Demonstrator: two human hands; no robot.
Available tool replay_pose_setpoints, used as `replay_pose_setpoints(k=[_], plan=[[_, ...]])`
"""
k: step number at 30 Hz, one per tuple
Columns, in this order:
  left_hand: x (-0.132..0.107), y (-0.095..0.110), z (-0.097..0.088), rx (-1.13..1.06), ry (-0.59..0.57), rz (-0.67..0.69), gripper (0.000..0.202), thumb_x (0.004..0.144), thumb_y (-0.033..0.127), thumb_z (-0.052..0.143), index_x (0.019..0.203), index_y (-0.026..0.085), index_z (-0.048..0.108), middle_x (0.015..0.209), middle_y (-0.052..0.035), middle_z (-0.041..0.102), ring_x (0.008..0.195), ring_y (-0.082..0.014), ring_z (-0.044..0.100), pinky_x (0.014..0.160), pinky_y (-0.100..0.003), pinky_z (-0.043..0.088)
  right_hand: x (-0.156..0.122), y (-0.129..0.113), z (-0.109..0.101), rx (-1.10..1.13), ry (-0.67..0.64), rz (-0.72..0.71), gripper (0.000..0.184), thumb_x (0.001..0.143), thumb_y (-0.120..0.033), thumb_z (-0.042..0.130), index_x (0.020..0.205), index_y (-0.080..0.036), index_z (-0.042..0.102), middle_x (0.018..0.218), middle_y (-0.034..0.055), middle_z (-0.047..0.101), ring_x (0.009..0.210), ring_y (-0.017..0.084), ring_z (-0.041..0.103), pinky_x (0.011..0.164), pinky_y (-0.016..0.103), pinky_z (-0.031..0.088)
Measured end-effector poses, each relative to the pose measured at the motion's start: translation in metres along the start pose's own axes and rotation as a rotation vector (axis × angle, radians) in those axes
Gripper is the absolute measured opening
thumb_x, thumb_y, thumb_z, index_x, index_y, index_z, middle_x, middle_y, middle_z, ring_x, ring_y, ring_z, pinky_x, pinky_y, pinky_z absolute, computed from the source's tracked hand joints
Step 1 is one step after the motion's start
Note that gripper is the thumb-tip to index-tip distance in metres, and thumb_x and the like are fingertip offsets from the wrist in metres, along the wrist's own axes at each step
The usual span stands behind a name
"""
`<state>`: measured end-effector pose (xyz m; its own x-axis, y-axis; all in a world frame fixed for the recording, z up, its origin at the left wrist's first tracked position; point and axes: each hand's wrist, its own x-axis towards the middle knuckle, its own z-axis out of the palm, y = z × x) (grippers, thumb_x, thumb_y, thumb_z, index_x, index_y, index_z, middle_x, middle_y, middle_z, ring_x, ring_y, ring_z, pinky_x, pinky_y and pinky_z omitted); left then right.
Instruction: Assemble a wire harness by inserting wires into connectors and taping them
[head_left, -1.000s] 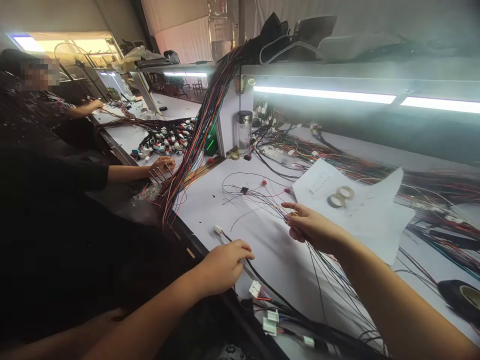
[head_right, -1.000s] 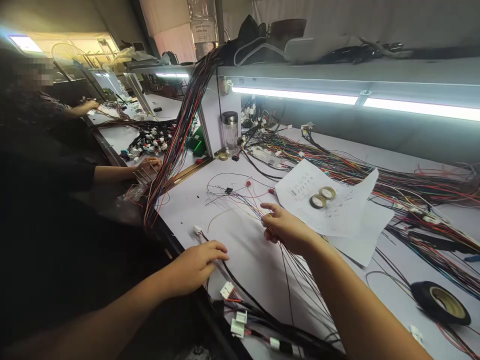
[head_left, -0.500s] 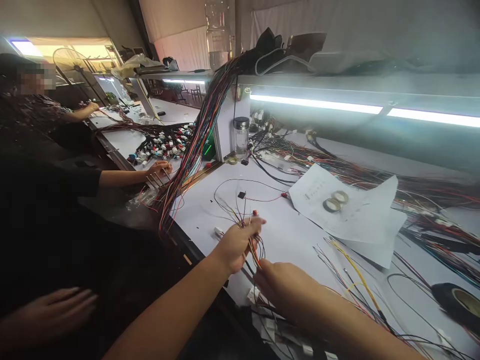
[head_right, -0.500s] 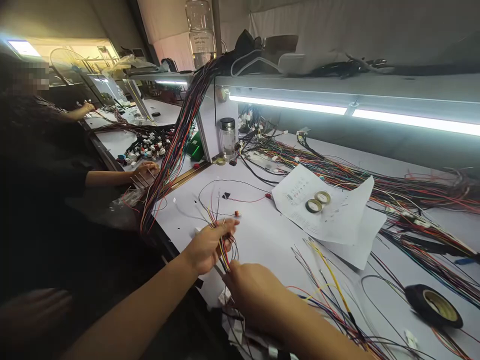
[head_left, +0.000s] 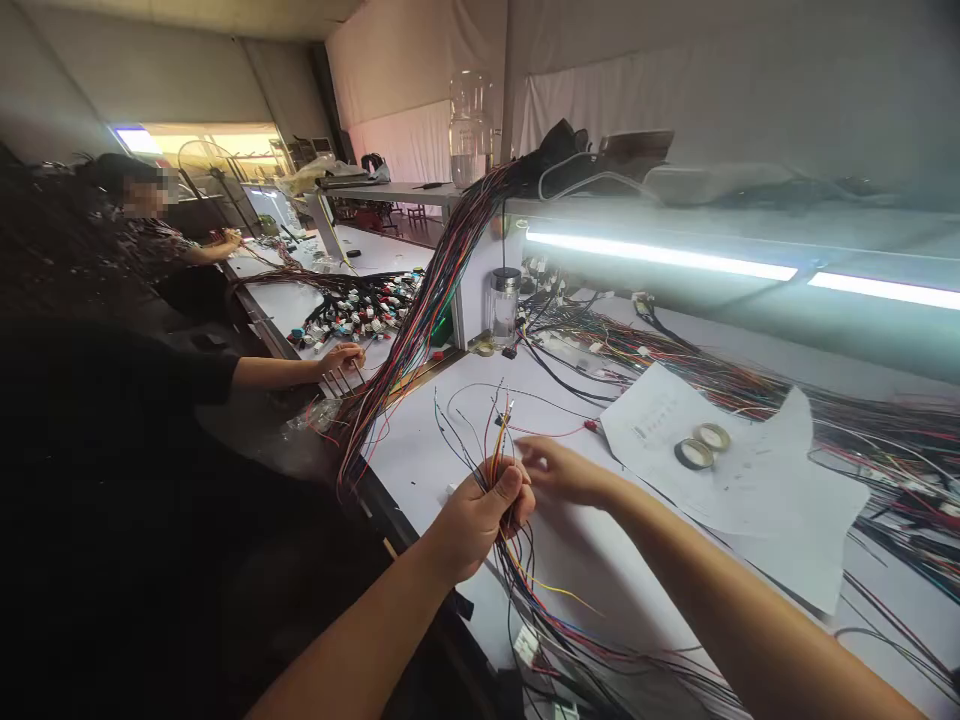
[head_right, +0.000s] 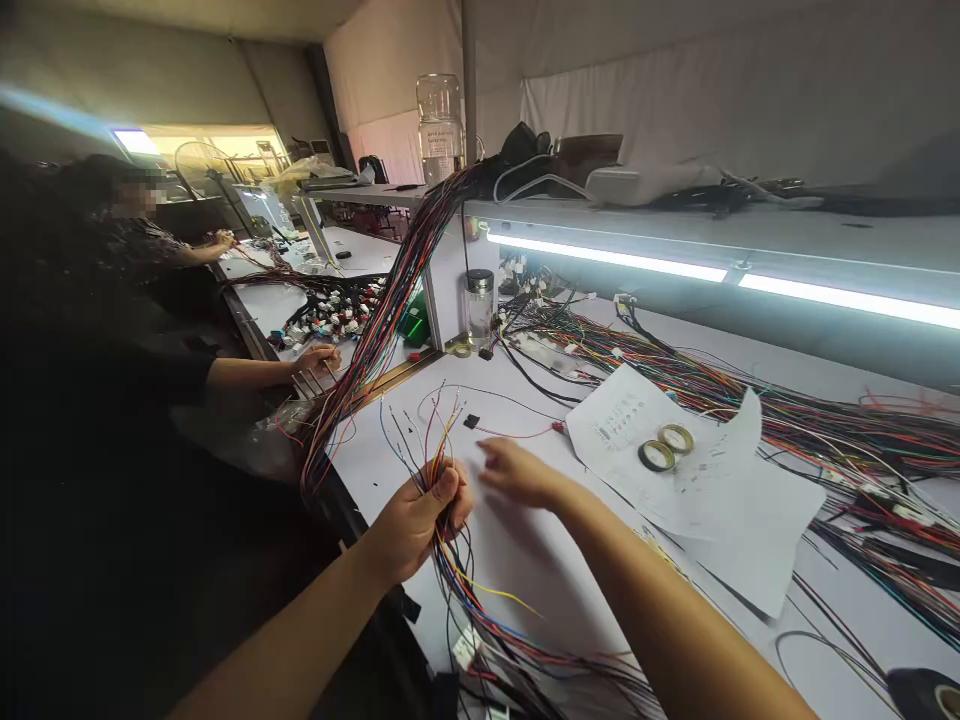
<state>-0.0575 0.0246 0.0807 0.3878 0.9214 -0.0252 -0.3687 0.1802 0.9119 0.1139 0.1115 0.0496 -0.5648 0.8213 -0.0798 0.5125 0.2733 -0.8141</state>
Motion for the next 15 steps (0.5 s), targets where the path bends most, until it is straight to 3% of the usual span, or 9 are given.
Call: replay_pose_setpoints(k=[3, 5, 6, 8, 10, 13, 15], plan=[[-0.003, 0.010, 0.003, 0.075, -0.041, -0.022, 0.031, 0.092, 0.043, 0.045, 0.075, 0.016, 0.046, 0.069, 0.0006, 0.049, 0.057, -0.0071, 0.040, 0.056, -0.022, 0.031, 0.012, -0.017, -0.019, 0.089, 0.080, 0.060, 0.057, 0.091, -0.050, 0.038, 0.136, -0.016, 0.039, 0.126, 0.0187, 0.053, 0.112, 0.026, 0.055, 0.093, 0.043, 0.043], [-0.002, 0.016, 0.005, 0.101, -0.064, -0.070, 0.032, 0.090, 0.043, 0.046, 0.075, 0.015, 0.049, 0.077, -0.0008, 0.049, 0.059, -0.0073, 0.042, 0.058, -0.023, 0.033, 0.008, -0.042, -0.028, 0.299, -0.019, -0.029, 0.063, 0.093, -0.058, 0.020, 0.144, -0.021, 0.022, 0.129, 0.0168, 0.053, 0.114, 0.023, 0.055, 0.091, 0.042, 0.046], [-0.001, 0.018, 0.007, 0.116, -0.080, -0.100, 0.032, 0.090, 0.043, 0.048, 0.076, 0.015, 0.051, 0.078, -0.0010, 0.049, 0.060, -0.0075, 0.043, 0.058, -0.024, 0.033, 0.004, -0.056, -0.029, 0.468, -0.114, -0.108, 0.066, 0.092, -0.061, 0.018, 0.146, -0.023, 0.014, 0.130, 0.0157, 0.052, 0.113, 0.022, 0.056, 0.089, 0.041, 0.047], [0.004, 0.023, 0.010, 0.169, -0.108, -0.151, 0.031, 0.087, 0.042, 0.052, 0.076, 0.014, 0.054, 0.076, -0.0013, 0.049, 0.060, -0.0088, 0.045, 0.058, -0.025, 0.035, -0.005, -0.086, -0.030, 0.702, -0.259, -0.236, 0.076, 0.087, -0.060, 0.042, 0.146, -0.027, 0.006, 0.131, 0.0147, 0.051, 0.110, 0.022, 0.058, 0.086, 0.040, 0.050], [0.009, 0.028, 0.014, 0.205, -0.109, -0.180, 0.028, 0.083, 0.040, 0.058, 0.075, 0.013, 0.055, 0.071, -0.0016, 0.050, 0.061, -0.0109, 0.048, 0.060, -0.027, 0.037, -0.011, -0.109, -0.031, 0.643, -0.273, -0.258, 0.077, 0.082, -0.045, 0.062, 0.143, -0.028, 0.019, 0.121, 0.0115, 0.059, 0.100, 0.020, 0.062, 0.082, 0.036, 0.052], [0.016, 0.042, 0.026, 0.160, -0.087, -0.150, 0.028, 0.076, 0.038, 0.066, 0.074, 0.013, 0.055, 0.070, -0.0013, 0.051, 0.060, -0.0114, 0.051, 0.060, -0.028, 0.039, -0.016, -0.129, -0.049, 0.357, -0.269, -0.231, 0.046, 0.080, -0.031, 0.066, 0.123, -0.025, 0.050, 0.108, 0.0062, 0.064, 0.090, 0.017, 0.063, 0.080, 0.033, 0.053], [0.017, 0.054, 0.036, 0.110, -0.139, -0.133, 0.032, 0.078, 0.044, 0.063, 0.073, 0.014, 0.053, 0.072, -0.0002, 0.050, 0.054, -0.0074, 0.046, 0.053, -0.025, 0.037, -0.020, -0.139, -0.070, 0.362, -0.263, -0.258, 0.047, 0.080, -0.032, 0.066, 0.124, -0.026, 0.050, 0.120, 0.0068, 0.058, 0.097, 0.018, 0.061, 0.083, 0.033, 0.053]])
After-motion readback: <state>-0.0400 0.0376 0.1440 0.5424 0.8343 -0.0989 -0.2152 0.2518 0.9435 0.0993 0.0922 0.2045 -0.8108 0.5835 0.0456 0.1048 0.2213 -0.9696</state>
